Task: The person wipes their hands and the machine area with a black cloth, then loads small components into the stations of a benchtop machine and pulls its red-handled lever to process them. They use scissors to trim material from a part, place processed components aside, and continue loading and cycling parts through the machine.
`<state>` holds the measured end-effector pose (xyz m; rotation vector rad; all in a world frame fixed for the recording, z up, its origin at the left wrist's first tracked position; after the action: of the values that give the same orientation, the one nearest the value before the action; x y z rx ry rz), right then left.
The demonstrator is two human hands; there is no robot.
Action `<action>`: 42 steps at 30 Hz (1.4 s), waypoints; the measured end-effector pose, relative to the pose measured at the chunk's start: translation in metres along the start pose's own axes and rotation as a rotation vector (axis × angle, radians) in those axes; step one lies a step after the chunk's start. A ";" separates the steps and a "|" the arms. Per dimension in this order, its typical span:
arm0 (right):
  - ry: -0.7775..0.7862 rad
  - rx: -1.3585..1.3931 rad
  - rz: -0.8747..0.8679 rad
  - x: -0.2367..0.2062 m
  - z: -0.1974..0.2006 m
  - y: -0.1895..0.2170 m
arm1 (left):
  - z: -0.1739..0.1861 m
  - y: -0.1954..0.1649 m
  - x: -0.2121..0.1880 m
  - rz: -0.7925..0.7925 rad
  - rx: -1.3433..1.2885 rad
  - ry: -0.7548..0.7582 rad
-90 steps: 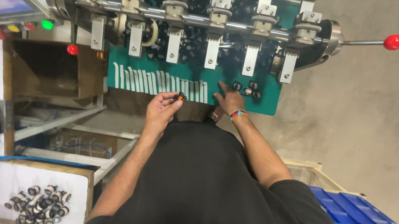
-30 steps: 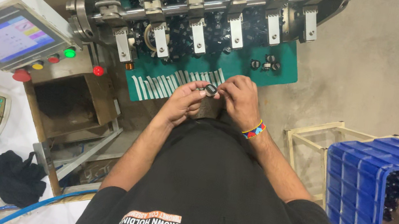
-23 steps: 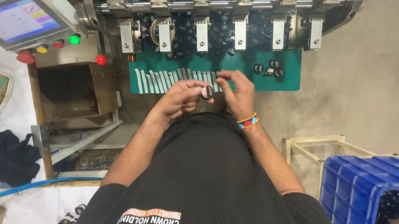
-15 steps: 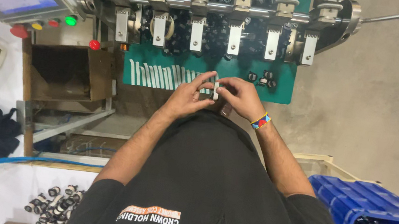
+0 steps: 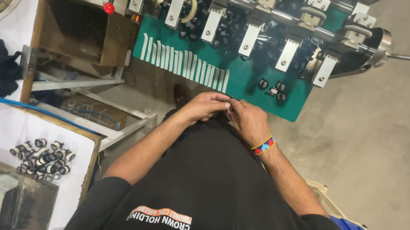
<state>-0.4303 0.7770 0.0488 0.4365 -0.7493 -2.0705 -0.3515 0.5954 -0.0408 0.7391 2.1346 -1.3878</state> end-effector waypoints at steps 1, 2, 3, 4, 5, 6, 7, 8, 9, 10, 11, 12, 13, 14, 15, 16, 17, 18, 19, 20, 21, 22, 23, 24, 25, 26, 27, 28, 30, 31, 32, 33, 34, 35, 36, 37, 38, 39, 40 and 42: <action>0.048 -0.005 -0.017 0.000 -0.011 -0.015 | 0.005 0.003 0.002 0.016 0.078 -0.014; 0.069 -0.066 -0.062 0.001 -0.022 -0.033 | 0.015 0.001 0.003 -0.073 0.292 -0.145; 0.086 -0.129 -0.107 0.002 -0.031 -0.052 | 0.028 -0.006 0.004 -0.162 0.509 -0.274; 0.097 -0.195 -0.151 0.003 -0.040 -0.071 | 0.044 -0.016 0.003 -0.256 0.730 -0.402; 0.107 -0.239 -0.233 0.004 -0.047 -0.091 | 0.062 -0.030 0.000 -0.356 0.686 -0.526; 0.117 -0.282 -0.316 0.004 -0.052 -0.109 | 0.082 -0.046 -0.006 -0.453 0.638 -0.649; 0.061 -0.264 -0.352 0.004 -0.055 -0.123 | 0.103 -0.063 -0.014 -0.523 0.630 -0.788; 0.007 -0.247 -0.390 0.004 -0.058 -0.135 | 0.123 -0.083 -0.023 -0.587 0.689 -0.968; -0.048 -0.231 -0.428 0.004 -0.060 -0.143 | 0.141 -0.102 -0.029 -0.512 0.556 -1.061; -0.080 -0.222 -0.449 0.004 -0.062 -0.147 | 0.153 -0.128 -0.040 -0.920 0.623 -1.135; -0.113 -0.214 -0.470 0.006 -0.062 -0.144 | 0.163 -0.144 -0.044 -1.013 0.680 -1.154; -0.147 -0.206 -0.490 0.008 -0.064 -0.141 | 0.173 -0.162 -0.050 -1.107 0.739 -1.171; -0.179 -0.197 -0.458 0.010 -0.068 -0.136 | 0.179 -0.178 -0.051 -1.110 0.843 -1.202; -0.211 -0.187 -0.431 0.013 -0.073 -0.129 | 0.186 -0.192 -0.051 -1.108 0.949 -1.227; -0.245 -0.178 -0.405 0.018 -0.075 -0.118 | 0.191 -0.200 -0.054 -1.108 1.055 -1.248; -0.170 -0.113 -0.388 0.024 -0.080 -0.106 | 0.200 -0.202 -0.056 -1.089 0.893 -1.172; -0.097 -0.050 -0.371 0.031 -0.084 -0.092 | 0.208 -0.200 -0.059 -1.065 0.733 -1.091; -0.027 0.012 -0.352 0.040 -0.087 -0.078 | 0.217 -0.195 -0.062 -1.039 0.576 -1.005; 0.015 0.022 -0.328 0.050 -0.090 -0.062 | 0.227 -0.187 -0.069 -1.078 0.554 -1.012; 0.060 0.033 -0.307 0.062 -0.092 -0.046 | 0.235 -0.175 -0.076 -1.114 0.530 -1.017; 0.105 0.044 -0.283 0.075 -0.095 -0.030 | 0.246 -0.161 -0.075 -0.969 0.238 -0.972; 0.099 0.094 -0.246 0.091 -0.098 -0.014 | 0.255 -0.148 -0.071 -0.813 -0.040 -0.907; 0.096 0.146 -0.212 0.109 -0.101 0.001 | 0.261 -0.137 -0.065 -0.708 -0.174 -0.812; 0.094 0.199 -0.176 0.128 -0.105 0.015 | 0.265 -0.127 -0.059 -0.598 -0.305 -0.718; 0.116 0.288 -0.173 0.149 -0.111 0.027 | 0.265 -0.119 -0.051 -0.558 -0.459 -0.603; 0.136 0.377 -0.172 0.171 -0.119 0.038 | 0.263 -0.113 -0.041 -0.512 -0.610 -0.484; 0.072 0.412 -0.106 0.194 -0.126 0.049 | 0.261 -0.108 -0.034 -0.451 -0.648 -0.412; 0.011 0.445 -0.037 0.217 -0.134 0.059 | 0.258 -0.103 -0.028 -0.392 -0.687 -0.342; -0.059 0.421 -0.001 0.259 -0.154 0.076 | 0.251 -0.097 -0.024 -0.350 -0.664 -0.279; -0.003 0.662 -0.141 0.277 -0.167 0.081 | 0.248 -0.093 -0.025 -0.327 -0.640 -0.245; 0.054 0.902 -0.282 0.293 -0.179 0.086 | 0.246 -0.089 -0.026 -0.306 -0.616 -0.213; 0.115 1.142 -0.425 0.304 -0.188 0.094 | 0.247 -0.083 -0.030 -0.284 -0.593 -0.184; 0.041 1.221 -0.460 0.313 -0.193 0.101 | 0.248 -0.076 -0.035 -0.215 -0.497 -0.179; -0.034 1.298 -0.491 0.318 -0.198 0.104 | 0.249 -0.072 -0.043 -0.149 -0.400 -0.175; -0.111 1.372 -0.522 0.318 -0.201 0.106 | 0.251 -0.069 -0.052 -0.084 -0.303 -0.168; -0.082 1.401 -0.562 0.316 -0.201 0.109 | 0.255 -0.071 -0.063 -0.231 -0.105 -0.334; -0.054 1.429 -0.604 0.309 -0.199 0.112 | 0.259 -0.074 -0.076 -0.374 0.096 -0.496; -0.023 1.458 -0.646 0.300 -0.194 0.113 | 0.261 -0.080 -0.089 -0.516 0.301 -0.657; 0.099 1.487 -0.684 0.289 -0.189 0.115 | 0.260 -0.084 -0.101 -0.618 0.305 -0.641; 0.330 1.545 -0.767 0.260 -0.174 0.117 | 0.257 -0.092 -0.123 -0.811 0.312 -0.585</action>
<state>-0.4089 0.4502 -0.0149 2.0727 -2.0934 -1.4805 -0.2962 0.3051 0.0063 -0.4885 1.7905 -2.0376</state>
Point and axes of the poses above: each hand's wrist, its own x-axis towards the middle knuckle, its own z-axis out of the back of the hand, y = z × x, the point moved 2 cm from there along x, towards the middle knuckle, and after that the axes turned 3 degrees about y, right-handed, at the moved point
